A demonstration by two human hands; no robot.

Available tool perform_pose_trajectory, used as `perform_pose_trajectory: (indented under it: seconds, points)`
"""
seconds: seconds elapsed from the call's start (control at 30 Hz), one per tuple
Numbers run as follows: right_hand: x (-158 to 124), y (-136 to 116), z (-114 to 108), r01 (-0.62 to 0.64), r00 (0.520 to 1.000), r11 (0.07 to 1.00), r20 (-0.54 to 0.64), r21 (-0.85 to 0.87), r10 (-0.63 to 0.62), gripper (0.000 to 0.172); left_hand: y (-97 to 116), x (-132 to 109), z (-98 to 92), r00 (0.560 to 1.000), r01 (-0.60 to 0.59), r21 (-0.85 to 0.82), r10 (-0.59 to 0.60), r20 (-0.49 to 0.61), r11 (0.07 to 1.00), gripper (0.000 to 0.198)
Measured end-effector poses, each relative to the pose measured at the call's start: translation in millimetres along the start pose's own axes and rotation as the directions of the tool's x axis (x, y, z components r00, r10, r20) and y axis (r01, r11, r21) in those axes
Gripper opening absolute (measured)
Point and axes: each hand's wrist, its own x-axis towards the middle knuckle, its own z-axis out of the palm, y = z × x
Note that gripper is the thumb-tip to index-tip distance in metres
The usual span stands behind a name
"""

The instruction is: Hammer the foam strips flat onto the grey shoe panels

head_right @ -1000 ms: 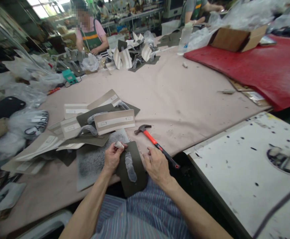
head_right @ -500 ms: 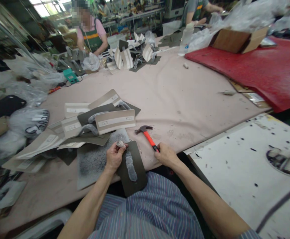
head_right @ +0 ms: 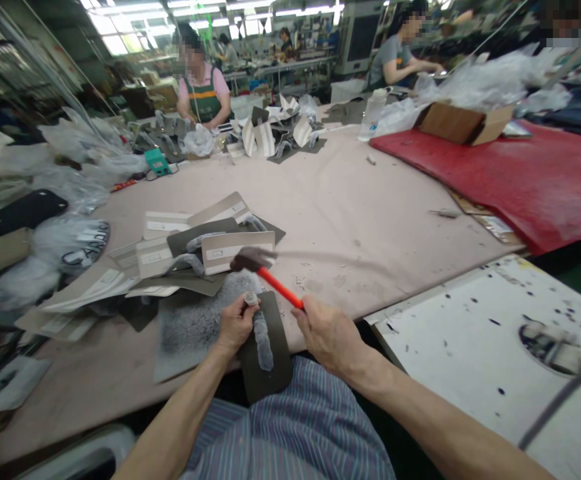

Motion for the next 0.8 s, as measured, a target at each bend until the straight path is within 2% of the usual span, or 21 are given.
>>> perform_pose_trajectory:
  seconds: [0.07,0.1,0.13,0.17,0.23,0.3,0.33,0.37,0.4,0.43,0.47,0.5,0.53,0.6,0.67,0.73,0.8]
  points:
    - [-1,-3,-9,0.076,0.986,0.986,0.157,-0.149,-0.052,0.028,-1,0,0.3,1.0,0.008,0.006,-0.008,0.007,1.0,0.011]
    - [1,-7,-16,0.106,0.978,0.977,0.194,-0.185,-0.07,0.026,-1,-1,0.4,1.0,0.01,0.001,-0.01,0.01,1.0,0.011]
    - [4,-12,-25,0.131,0.98,0.973,0.175,-0.192,-0.097,0.026,-1,-1,0.4,1.0,0.01,-0.008,-0.01,0.013,1.0,0.011]
    - [8,-19,-34,0.153,0.985,0.973,0.103,-0.172,-0.137,0.026,-1,-1,0.4,1.0,0.008,-0.021,-0.008,0.012,1.0,0.012]
    - [13,-32,-51,0.167,0.97,0.982,-0.163,-0.085,-0.179,0.027,-1,-1,0.2,1.0,0.005,-0.052,-0.005,0.008,0.999,0.012]
    - [13,-39,-54,0.154,0.896,0.988,-0.422,0.009,-0.136,0.026,-1,-1,-0.1,1.0,0.006,-0.072,-0.005,0.006,0.997,0.012]
    - [9,-38,-50,0.151,0.878,0.988,-0.462,0.027,-0.121,0.026,-1,-1,-0.2,1.0,0.004,-0.072,-0.004,0.003,0.997,0.012]
    - [5,-35,-43,0.147,0.896,0.989,-0.425,0.015,-0.127,0.027,-1,-1,-0.1,1.0,0.003,-0.067,-0.003,0.0,0.998,0.012]
    - [0,-30,-33,0.145,0.937,0.989,-0.317,-0.025,-0.145,0.027,-2,-1,0.1,1.0,0.003,-0.056,-0.003,-0.002,0.998,0.011]
    - [-5,-24,-24,0.146,0.977,0.986,-0.146,-0.081,-0.156,0.027,-2,-1,0.5,1.0,0.004,-0.044,-0.004,-0.01,0.999,0.01]
    - [-9,-17,-15,0.139,0.99,0.981,0.027,-0.138,-0.137,0.027,-2,-1,0.9,1.0,0.005,-0.034,-0.006,-0.016,0.999,0.009]
    - [-12,-10,-9,0.125,0.981,0.975,0.168,-0.184,-0.094,0.026,-3,-1,1.3,1.0,0.007,-0.026,-0.007,-0.02,1.0,0.008]
    - [-14,-5,-4,0.094,0.965,0.972,0.258,-0.214,-0.037,0.025,-3,-1,1.7,1.0,0.007,-0.022,-0.008,-0.022,1.0,0.008]
    - [-12,6,1,0.013,0.944,0.978,0.324,-0.21,0.057,0.024,-4,-1,2.0,1.0,0.006,-0.03,-0.007,-0.015,1.0,0.011]
    - [-6,18,8,-0.091,0.932,0.985,0.336,-0.144,0.135,0.025,-4,-1,1.8,1.0,0.003,-0.049,-0.003,0.008,0.999,0.015]
    - [0,33,20,-0.184,0.916,0.979,0.347,-0.084,0.201,0.029,-4,-1,1.5,1.0,0.002,-0.067,-0.001,0.023,0.998,0.015]
    - [4,49,37,-0.247,0.897,0.962,0.348,-0.112,0.271,0.033,-4,-1,1.4,1.0,0.004,-0.08,-0.002,0.022,0.997,0.013]
